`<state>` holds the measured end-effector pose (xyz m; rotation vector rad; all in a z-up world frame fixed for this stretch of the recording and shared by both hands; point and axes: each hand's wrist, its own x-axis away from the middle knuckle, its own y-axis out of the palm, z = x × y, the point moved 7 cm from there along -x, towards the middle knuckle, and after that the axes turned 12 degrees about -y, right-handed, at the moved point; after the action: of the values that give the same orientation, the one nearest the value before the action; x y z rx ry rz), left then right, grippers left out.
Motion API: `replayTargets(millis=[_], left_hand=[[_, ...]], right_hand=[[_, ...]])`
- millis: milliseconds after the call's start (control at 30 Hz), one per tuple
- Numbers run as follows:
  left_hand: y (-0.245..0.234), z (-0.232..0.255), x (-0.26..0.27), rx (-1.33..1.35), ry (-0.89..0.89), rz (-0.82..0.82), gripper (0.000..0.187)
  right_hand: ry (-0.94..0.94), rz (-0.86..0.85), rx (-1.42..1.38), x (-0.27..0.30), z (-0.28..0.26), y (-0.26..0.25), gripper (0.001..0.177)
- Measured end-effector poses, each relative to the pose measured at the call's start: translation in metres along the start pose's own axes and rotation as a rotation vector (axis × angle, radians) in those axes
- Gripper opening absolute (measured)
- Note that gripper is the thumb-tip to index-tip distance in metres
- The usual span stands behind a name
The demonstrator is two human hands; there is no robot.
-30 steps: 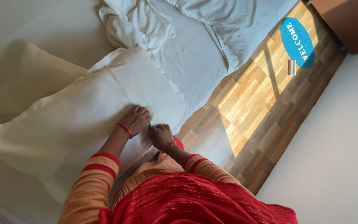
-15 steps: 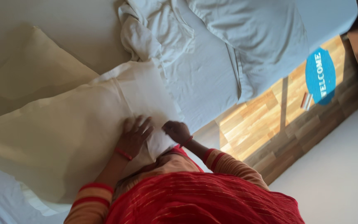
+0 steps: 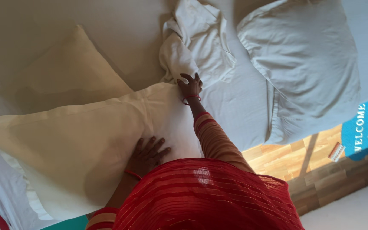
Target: The person puts a pillow into a white pillowcase by hand on a bed.
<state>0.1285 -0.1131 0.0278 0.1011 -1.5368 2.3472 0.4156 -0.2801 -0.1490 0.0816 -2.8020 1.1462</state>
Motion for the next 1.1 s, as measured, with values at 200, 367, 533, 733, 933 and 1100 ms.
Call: replayTargets(millis=[200,367,533,733,933,1100], left_hand=[[0.009,-0.006,0.001,0.060,0.035,0.058,0.054],[0.018,-0.008,-0.003,-0.057,-0.012,-0.087,0.054],[0.002,0.001,-0.006,-0.176,-0.112,-0.400,0.057],[-0.044,0.021,-0.009,-0.224,-0.168,-0.469,0.060],[-0.068,0.003,0.001,0.063,-0.336,-0.426,0.058],[-0.071,-0.024,0.061,0.203,-0.383,-0.375,0.057]], right_hand=[[0.383,-0.277,-0.328,-0.006,0.029,0.029,0.049],[0.234,0.011,-0.861,-0.045,0.030,0.008,0.051],[-0.145,0.072,-1.186,-0.067,-0.056,-0.089,0.053],[-0.555,-0.077,-1.537,0.098,-0.115,-0.208,0.035],[0.241,-0.334,-1.976,0.287,-0.102,-0.128,0.038],[0.152,-0.799,-1.232,0.380,-0.099,-0.021,0.035]])
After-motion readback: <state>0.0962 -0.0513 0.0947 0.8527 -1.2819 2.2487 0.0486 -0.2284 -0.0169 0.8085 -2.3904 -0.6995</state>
